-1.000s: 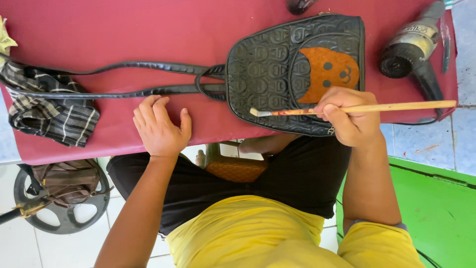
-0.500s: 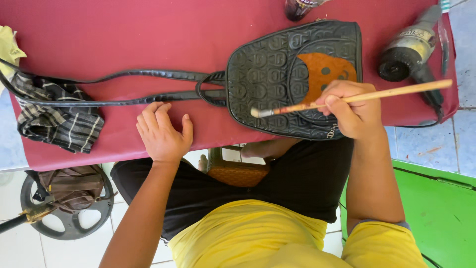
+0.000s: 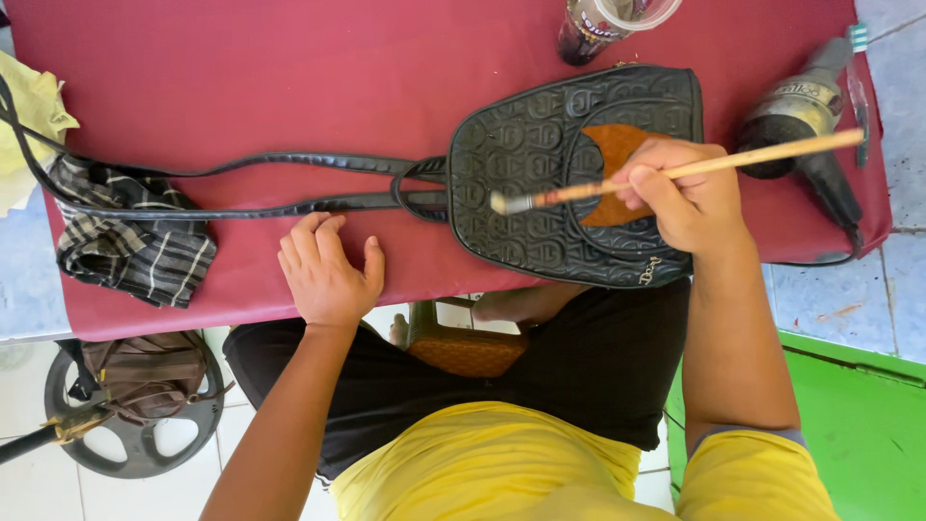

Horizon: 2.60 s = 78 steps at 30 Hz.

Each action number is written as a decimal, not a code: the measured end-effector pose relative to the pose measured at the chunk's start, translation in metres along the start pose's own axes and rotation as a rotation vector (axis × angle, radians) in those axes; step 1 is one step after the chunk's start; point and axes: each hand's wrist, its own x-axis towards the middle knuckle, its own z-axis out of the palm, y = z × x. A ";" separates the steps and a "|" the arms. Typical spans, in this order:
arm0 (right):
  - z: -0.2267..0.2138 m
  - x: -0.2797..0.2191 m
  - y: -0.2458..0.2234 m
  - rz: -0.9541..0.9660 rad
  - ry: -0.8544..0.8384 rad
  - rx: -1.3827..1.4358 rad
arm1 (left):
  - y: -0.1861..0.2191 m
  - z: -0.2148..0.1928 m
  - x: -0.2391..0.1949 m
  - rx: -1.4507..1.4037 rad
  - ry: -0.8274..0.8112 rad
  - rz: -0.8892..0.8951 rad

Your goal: The person paints a cat design onto a black handbag using a paintbrush and orange paint. After applying the paint, they use a hair dryer to dry the painted area on the bag.

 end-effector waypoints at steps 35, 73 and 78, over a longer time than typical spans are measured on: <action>0.003 0.007 0.018 0.061 0.238 -0.027 | 0.000 -0.002 -0.004 0.062 -0.006 -0.039; -0.006 -0.029 -0.012 0.002 0.023 0.037 | -0.002 -0.003 -0.005 0.003 -0.004 0.000; -0.005 -0.037 -0.008 0.010 0.034 0.128 | -0.002 -0.001 -0.005 0.000 0.016 0.004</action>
